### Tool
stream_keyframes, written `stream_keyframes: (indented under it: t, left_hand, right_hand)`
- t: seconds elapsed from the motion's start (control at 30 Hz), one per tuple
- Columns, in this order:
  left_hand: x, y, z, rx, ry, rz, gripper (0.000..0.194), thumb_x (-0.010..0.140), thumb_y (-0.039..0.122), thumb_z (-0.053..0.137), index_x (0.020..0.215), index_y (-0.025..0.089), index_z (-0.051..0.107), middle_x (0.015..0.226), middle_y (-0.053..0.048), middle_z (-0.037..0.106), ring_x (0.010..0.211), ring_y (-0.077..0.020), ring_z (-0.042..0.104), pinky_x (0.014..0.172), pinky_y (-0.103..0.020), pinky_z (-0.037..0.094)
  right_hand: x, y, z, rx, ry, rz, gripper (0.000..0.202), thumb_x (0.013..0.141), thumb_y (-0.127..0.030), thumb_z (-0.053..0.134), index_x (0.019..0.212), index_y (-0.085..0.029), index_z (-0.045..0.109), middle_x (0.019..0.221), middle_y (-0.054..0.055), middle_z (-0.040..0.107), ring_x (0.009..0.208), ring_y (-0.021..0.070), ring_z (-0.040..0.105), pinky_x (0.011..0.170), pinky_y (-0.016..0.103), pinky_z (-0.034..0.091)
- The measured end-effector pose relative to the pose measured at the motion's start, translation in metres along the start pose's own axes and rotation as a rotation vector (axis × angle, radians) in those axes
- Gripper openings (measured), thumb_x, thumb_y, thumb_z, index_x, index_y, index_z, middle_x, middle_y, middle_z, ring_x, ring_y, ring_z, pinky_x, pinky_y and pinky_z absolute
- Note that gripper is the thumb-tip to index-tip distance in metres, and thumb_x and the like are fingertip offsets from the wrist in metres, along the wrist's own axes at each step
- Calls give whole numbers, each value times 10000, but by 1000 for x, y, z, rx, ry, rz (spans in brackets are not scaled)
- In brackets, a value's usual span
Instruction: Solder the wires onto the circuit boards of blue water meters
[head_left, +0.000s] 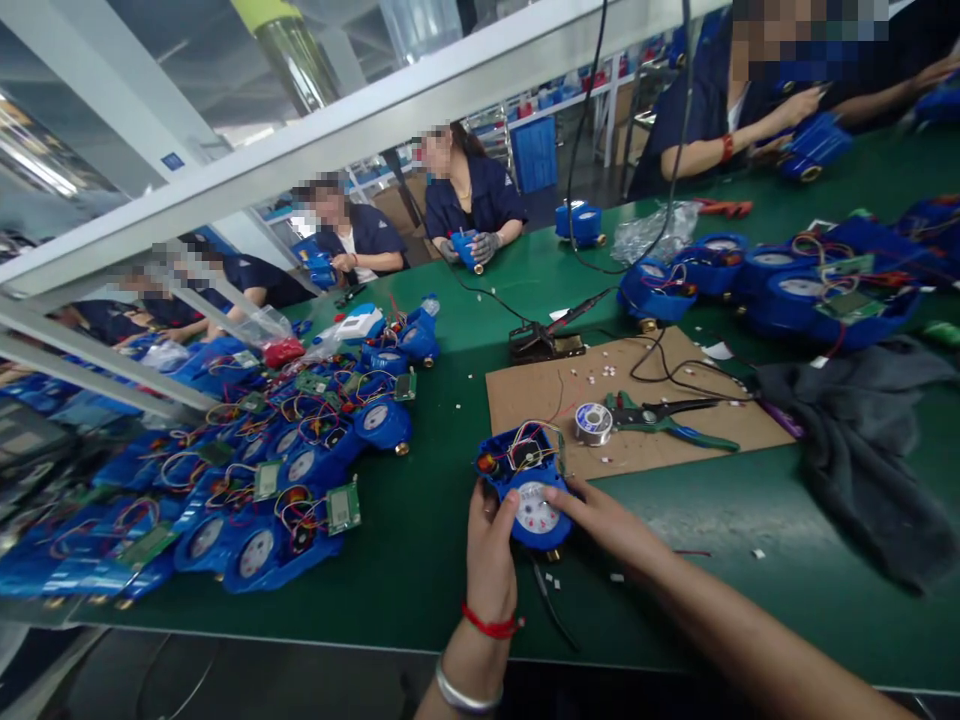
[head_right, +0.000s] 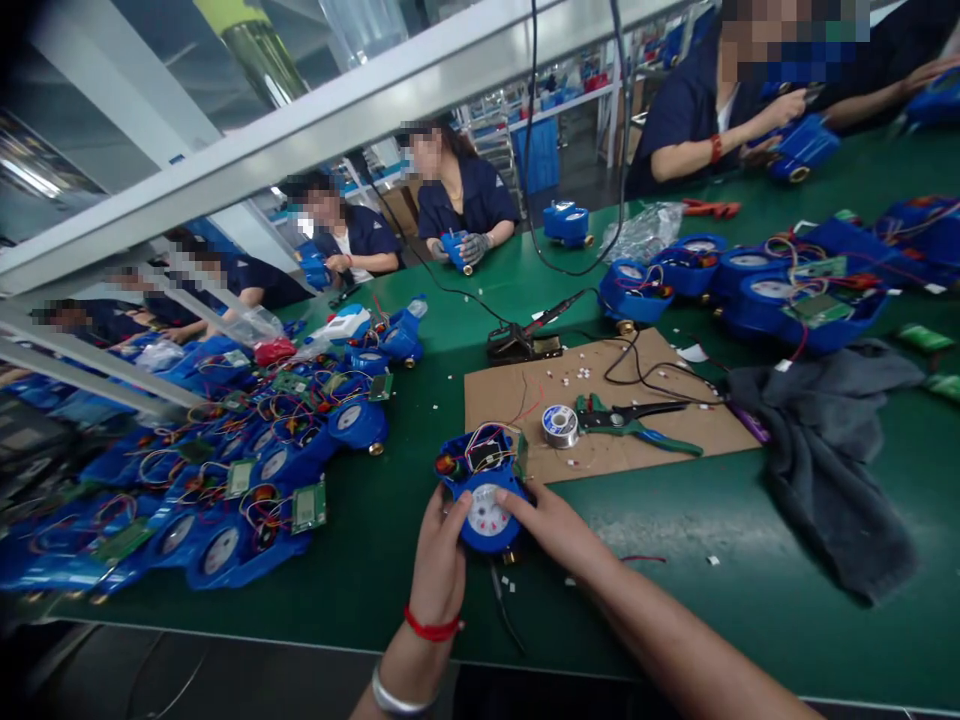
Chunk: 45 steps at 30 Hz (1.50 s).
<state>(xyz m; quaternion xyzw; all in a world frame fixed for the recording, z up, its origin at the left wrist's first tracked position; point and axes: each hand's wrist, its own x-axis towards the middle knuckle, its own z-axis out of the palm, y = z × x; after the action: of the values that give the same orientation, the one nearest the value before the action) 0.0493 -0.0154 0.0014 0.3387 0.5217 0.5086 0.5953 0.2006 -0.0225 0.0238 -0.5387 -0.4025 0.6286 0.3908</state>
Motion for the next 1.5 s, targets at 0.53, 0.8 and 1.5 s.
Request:
stream_keyframes:
  t: [0.53, 0.8, 1.5]
  left_hand:
    - [2, 38, -29, 10, 31, 84, 822, 722, 257, 738, 1410, 196, 292, 1346, -147, 504, 1246, -275, 476, 1065, -436, 371]
    - [6, 43, -38, 231, 98, 116, 873, 727, 271, 741, 1437, 203, 236, 1426, -150, 404, 1338, -268, 353, 1093, -398, 336]
    - [-11, 63, -18, -2, 60, -79, 697, 725, 222, 719, 1347, 202, 405, 1260, -113, 581, 1161, -262, 555, 1002, -392, 455]
  right_hand:
    - [-6, -5, -13, 453, 95, -126, 287, 750, -333, 691, 1004, -234, 603, 1029, 42, 651, 875, 176, 603, 726, 285, 487]
    - [-6, -2, -10, 431, 51, -145, 264, 760, -327, 683, 989, -232, 597, 982, 25, 655, 829, 152, 594, 712, 269, 471]
    - [-13, 22, -10, 453, 23, -157, 444, 804, -364, 649, 1212, -247, 517, 1295, 68, 542, 1159, 224, 525, 973, 397, 413]
